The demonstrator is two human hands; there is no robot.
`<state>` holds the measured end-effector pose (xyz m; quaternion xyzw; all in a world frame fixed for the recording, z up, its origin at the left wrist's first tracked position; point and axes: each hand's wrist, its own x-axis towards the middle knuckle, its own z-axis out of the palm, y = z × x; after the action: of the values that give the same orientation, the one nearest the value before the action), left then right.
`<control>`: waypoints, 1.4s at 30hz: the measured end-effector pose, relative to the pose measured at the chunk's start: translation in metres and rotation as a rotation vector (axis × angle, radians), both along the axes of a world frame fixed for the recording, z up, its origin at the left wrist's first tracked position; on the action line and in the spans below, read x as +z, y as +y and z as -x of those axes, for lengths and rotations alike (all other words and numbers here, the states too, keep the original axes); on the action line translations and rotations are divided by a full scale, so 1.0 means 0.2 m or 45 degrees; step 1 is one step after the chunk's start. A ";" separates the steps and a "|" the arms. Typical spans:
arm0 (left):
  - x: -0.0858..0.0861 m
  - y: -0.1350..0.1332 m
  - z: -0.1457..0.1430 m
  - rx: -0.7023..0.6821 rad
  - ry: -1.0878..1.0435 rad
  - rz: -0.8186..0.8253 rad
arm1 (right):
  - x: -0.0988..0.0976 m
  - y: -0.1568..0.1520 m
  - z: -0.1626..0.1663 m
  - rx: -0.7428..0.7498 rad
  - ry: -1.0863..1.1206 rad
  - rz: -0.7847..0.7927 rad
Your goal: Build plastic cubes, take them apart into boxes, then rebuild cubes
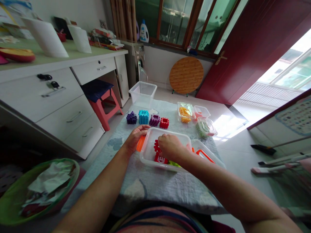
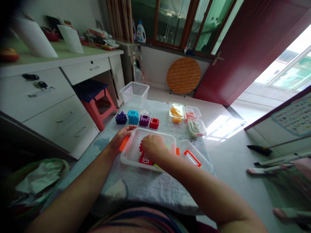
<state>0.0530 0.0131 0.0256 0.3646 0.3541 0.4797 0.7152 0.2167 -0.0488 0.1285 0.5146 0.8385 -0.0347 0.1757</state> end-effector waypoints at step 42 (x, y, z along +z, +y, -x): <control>0.00 0.00 0.00 0.013 0.022 0.013 | -0.04 0.07 -0.23 0.256 0.180 0.187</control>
<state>0.0526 0.0125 0.0259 0.3632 0.3646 0.4784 0.7115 0.2618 -0.0352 0.1206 0.4102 0.8913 -0.1143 0.1560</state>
